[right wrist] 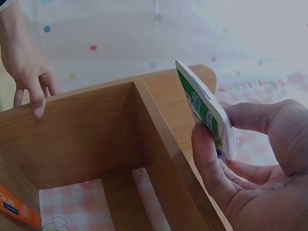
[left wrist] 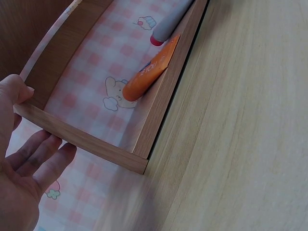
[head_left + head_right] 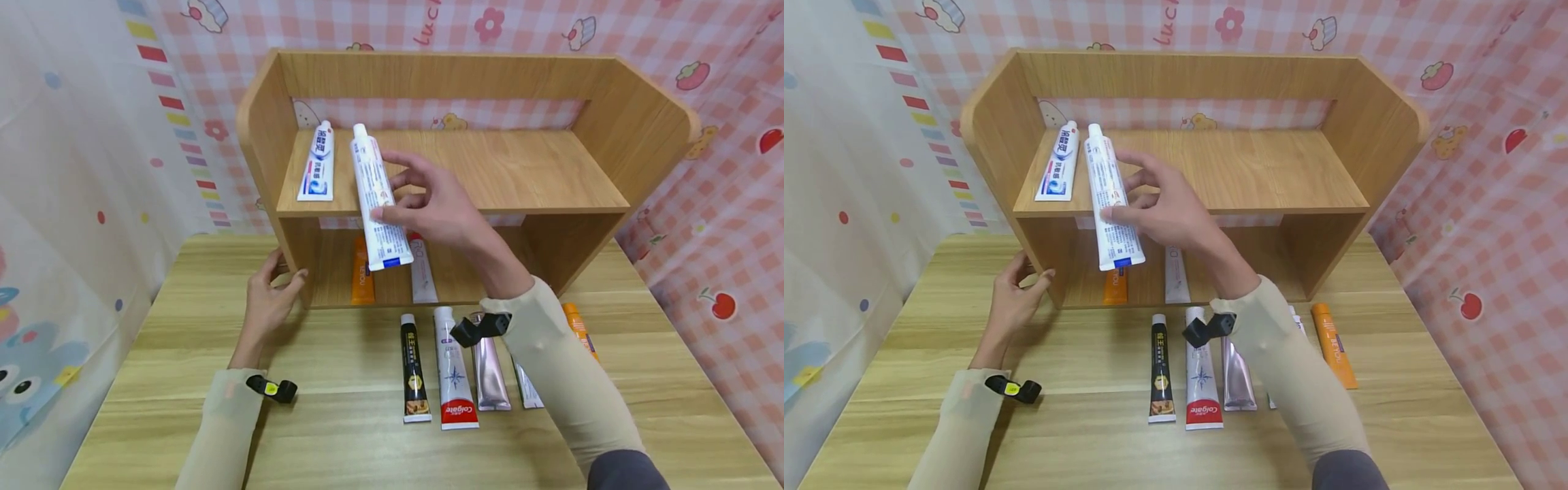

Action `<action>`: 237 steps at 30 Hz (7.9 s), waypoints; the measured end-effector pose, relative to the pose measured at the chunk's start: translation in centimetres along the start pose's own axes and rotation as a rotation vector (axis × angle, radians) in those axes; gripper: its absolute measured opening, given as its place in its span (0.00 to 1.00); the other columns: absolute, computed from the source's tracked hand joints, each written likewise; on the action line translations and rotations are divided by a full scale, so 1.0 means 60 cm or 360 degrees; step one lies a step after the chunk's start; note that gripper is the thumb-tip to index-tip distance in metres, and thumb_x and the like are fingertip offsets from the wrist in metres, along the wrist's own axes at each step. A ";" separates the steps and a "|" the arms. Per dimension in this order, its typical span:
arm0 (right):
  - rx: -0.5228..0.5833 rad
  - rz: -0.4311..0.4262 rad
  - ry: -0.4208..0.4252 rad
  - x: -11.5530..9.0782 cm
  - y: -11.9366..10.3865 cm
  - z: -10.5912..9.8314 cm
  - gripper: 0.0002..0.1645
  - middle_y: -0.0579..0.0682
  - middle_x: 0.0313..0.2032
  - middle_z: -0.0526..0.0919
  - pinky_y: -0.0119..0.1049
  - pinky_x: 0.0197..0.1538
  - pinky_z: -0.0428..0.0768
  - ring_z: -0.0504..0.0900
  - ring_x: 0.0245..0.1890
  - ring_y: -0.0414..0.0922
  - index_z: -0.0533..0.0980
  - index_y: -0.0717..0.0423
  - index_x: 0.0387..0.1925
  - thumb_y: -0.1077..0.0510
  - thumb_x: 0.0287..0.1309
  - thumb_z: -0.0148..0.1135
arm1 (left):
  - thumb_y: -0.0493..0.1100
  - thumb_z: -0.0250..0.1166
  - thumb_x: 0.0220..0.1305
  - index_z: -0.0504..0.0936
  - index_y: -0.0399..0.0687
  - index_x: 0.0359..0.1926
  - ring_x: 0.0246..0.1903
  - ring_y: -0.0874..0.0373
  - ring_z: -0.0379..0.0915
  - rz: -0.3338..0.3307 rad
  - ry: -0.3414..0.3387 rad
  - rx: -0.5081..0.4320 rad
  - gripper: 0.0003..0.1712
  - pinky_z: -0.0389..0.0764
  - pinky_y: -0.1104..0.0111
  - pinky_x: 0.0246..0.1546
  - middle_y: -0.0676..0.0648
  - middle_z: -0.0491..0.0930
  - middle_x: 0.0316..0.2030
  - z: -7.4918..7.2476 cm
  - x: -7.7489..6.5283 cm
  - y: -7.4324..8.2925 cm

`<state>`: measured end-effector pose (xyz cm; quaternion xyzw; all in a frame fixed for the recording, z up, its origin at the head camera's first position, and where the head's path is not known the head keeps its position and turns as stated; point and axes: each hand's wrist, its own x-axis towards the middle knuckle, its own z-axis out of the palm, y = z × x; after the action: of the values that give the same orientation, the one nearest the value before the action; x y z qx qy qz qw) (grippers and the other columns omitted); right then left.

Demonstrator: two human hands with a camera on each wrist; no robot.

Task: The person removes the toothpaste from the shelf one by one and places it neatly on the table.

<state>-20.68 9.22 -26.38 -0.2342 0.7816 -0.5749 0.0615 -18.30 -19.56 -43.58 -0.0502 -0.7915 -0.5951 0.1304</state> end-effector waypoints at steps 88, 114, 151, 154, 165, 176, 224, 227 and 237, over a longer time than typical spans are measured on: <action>-0.0011 0.0573 0.0030 -0.166 0.253 0.184 0.50 0.56 0.51 0.80 0.34 0.31 0.83 0.83 0.31 0.42 0.64 0.47 0.75 0.57 0.53 0.78 | 0.35 0.64 0.66 0.73 0.37 0.69 0.51 0.57 0.75 -0.0056 0.0004 0.0002 0.30 0.82 0.85 0.44 0.31 0.79 0.54 0.000 0.002 0.001; -0.0336 0.0632 -0.0035 -0.180 0.257 0.210 0.52 0.52 0.42 0.82 0.33 0.32 0.83 0.82 0.29 0.39 0.64 0.57 0.75 0.54 0.52 0.79 | 0.34 0.64 0.66 0.72 0.37 0.70 0.54 0.48 0.74 -0.0063 -0.0006 -0.0017 0.31 0.82 0.84 0.43 0.31 0.78 0.55 -0.001 0.001 0.002; -0.0652 0.0418 -0.0127 -0.193 0.229 0.177 0.41 0.43 0.32 0.86 0.31 0.32 0.82 0.80 0.25 0.35 0.70 0.63 0.69 0.55 0.56 0.75 | 0.35 0.64 0.67 0.71 0.40 0.71 0.55 0.50 0.75 -0.0050 -0.0001 -0.0010 0.32 0.84 0.80 0.47 0.32 0.78 0.56 -0.002 0.005 -0.002; -0.0576 0.0376 -0.0150 -0.191 0.230 0.162 0.39 0.43 0.35 0.86 0.31 0.32 0.83 0.82 0.26 0.36 0.71 0.61 0.68 0.55 0.58 0.74 | 0.34 0.64 0.66 0.71 0.39 0.71 0.54 0.52 0.74 -0.0057 -0.0005 -0.0019 0.32 0.83 0.82 0.45 0.32 0.78 0.55 -0.002 0.005 0.000; -0.0388 0.0257 -0.0126 -0.183 0.222 0.123 0.38 0.55 0.51 0.85 0.31 0.38 0.86 0.85 0.38 0.40 0.71 0.52 0.69 0.53 0.60 0.73 | 0.37 0.65 0.66 0.72 0.46 0.72 0.53 0.56 0.75 -0.0038 0.0010 0.0003 0.33 0.84 0.80 0.46 0.37 0.79 0.55 0.001 0.018 -0.048; -0.0029 0.0116 -0.0155 -0.179 0.204 0.104 0.42 0.51 0.62 0.79 0.36 0.55 0.87 0.84 0.54 0.54 0.66 0.44 0.73 0.56 0.60 0.74 | 0.35 0.63 0.67 0.70 0.38 0.72 0.54 0.51 0.74 -0.0069 -0.0019 0.0015 0.32 0.82 0.83 0.45 0.31 0.77 0.56 -0.002 0.003 0.004; 0.0402 -0.0530 -0.0198 -0.089 0.022 0.006 0.64 0.60 0.77 0.60 0.46 0.73 0.75 0.70 0.71 0.59 0.47 0.51 0.81 0.46 0.55 0.78 | 0.36 0.65 0.67 0.72 0.41 0.70 0.54 0.52 0.74 -0.0031 -0.0010 0.0003 0.31 0.83 0.83 0.45 0.34 0.78 0.55 0.000 0.006 -0.022; 0.0397 -0.0481 -0.0191 -0.076 0.011 -0.001 0.63 0.56 0.77 0.61 0.47 0.72 0.75 0.71 0.70 0.57 0.47 0.48 0.81 0.49 0.56 0.77 | 0.35 0.64 0.66 0.72 0.38 0.70 0.53 0.52 0.74 -0.0053 -0.0005 0.0009 0.31 0.82 0.84 0.45 0.33 0.78 0.55 0.000 0.002 -0.004; 0.0413 -0.0280 -0.0191 -0.031 -0.014 -0.011 0.55 0.48 0.76 0.64 0.49 0.68 0.79 0.72 0.70 0.53 0.51 0.39 0.80 0.65 0.60 0.68 | 0.34 0.64 0.66 0.72 0.37 0.70 0.53 0.51 0.74 -0.0060 -0.0004 -0.0002 0.31 0.82 0.84 0.45 0.31 0.78 0.55 0.001 0.002 -0.003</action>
<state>-19.07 10.42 -25.72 -0.3256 0.6723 -0.6591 0.0871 -18.45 -19.56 -43.74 -0.0362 -0.7920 -0.5979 0.1181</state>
